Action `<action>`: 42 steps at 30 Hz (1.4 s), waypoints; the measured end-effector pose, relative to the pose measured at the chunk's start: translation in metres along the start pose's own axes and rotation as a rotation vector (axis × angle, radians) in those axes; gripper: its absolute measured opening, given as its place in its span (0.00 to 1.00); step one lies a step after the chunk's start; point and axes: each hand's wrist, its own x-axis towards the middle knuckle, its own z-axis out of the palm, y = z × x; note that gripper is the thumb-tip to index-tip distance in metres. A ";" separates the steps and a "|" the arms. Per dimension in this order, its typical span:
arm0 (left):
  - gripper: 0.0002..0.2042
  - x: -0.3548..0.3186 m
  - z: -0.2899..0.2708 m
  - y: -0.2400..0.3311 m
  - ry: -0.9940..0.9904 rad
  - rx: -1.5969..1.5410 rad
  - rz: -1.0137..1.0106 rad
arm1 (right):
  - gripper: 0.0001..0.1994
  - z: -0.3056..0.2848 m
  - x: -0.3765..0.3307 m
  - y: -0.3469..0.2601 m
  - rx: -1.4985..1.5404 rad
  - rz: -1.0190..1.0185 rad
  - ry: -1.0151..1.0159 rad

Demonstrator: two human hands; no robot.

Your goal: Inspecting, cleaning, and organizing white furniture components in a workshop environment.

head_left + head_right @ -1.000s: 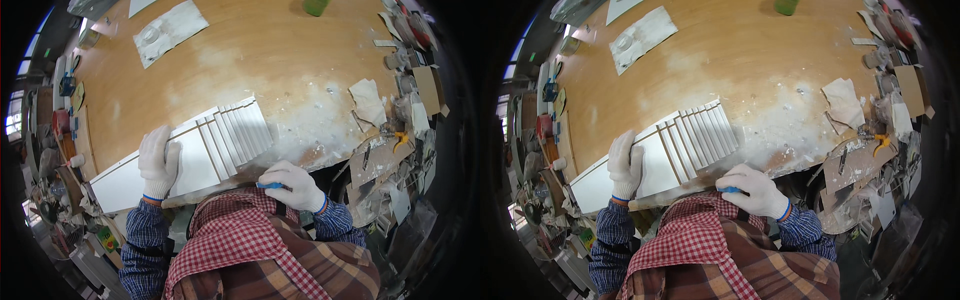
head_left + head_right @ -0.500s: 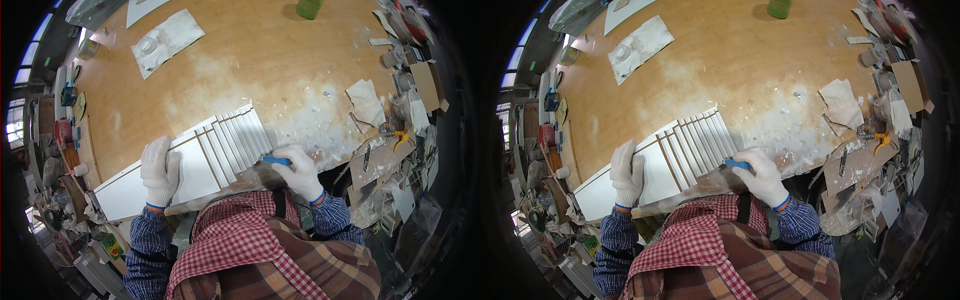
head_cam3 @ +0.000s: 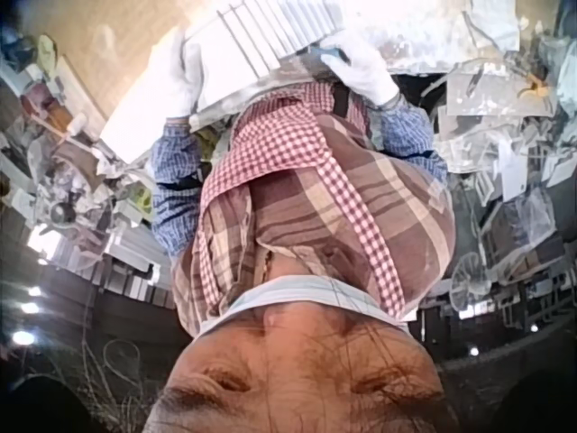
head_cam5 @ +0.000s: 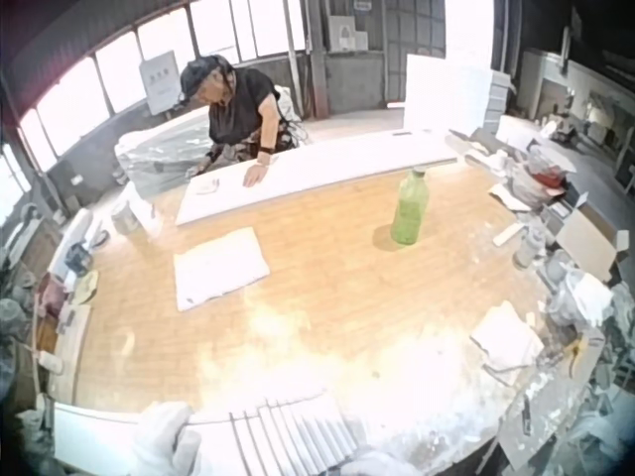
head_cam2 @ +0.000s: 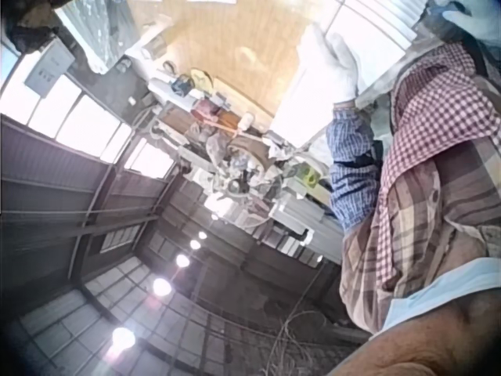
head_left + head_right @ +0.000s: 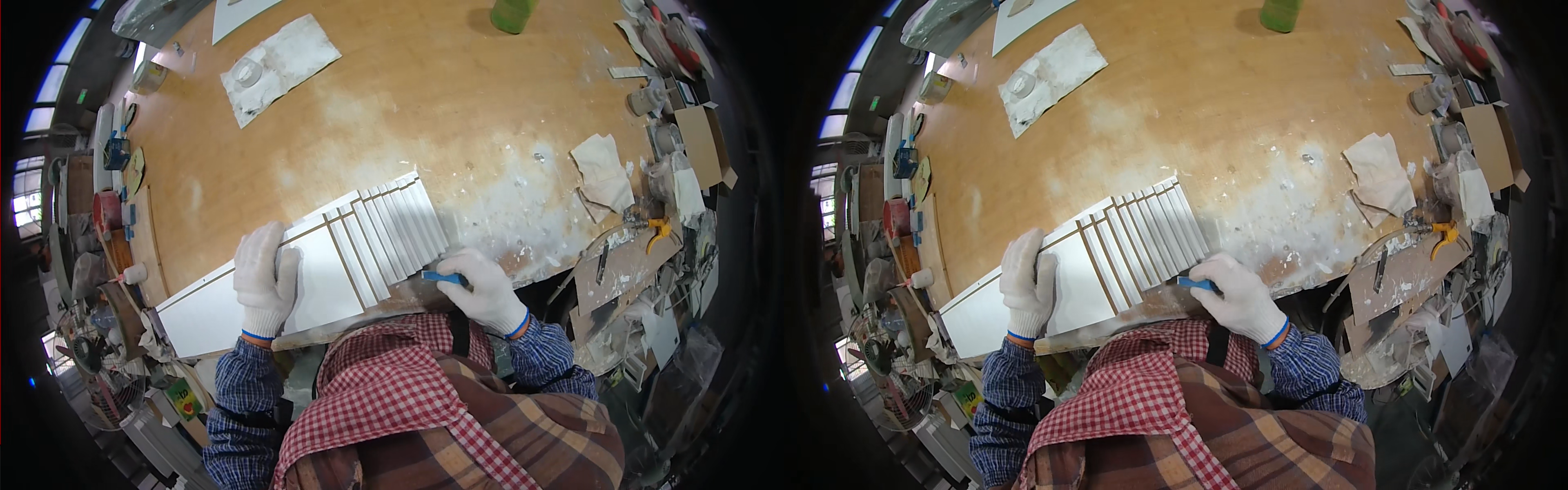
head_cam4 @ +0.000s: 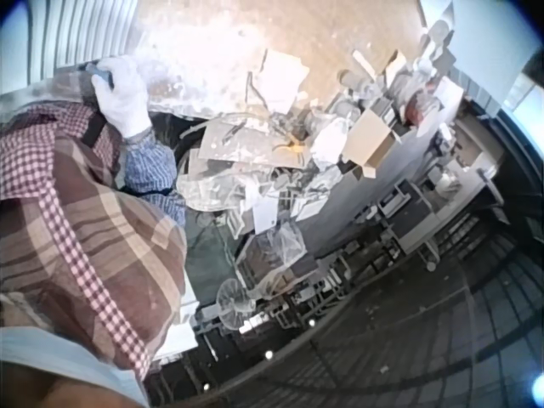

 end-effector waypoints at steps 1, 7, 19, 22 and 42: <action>0.16 0.002 0.000 -0.003 0.028 0.017 0.036 | 0.12 0.001 0.003 -0.002 0.001 -0.005 0.001; 0.17 -0.005 -0.004 -0.001 0.074 0.072 0.111 | 0.09 0.003 -0.002 -0.003 -0.046 -0.097 -0.009; 0.20 -0.013 -0.008 0.001 0.033 0.007 0.023 | 0.21 -0.026 0.030 0.000 0.061 0.290 0.132; 0.19 -0.021 -0.004 0.000 0.035 0.023 0.031 | 0.21 -0.029 0.038 -0.021 0.399 0.359 0.119; 0.14 -0.019 -0.020 -0.013 0.010 -0.093 -0.093 | 0.17 0.024 0.286 0.009 -0.102 -0.205 0.081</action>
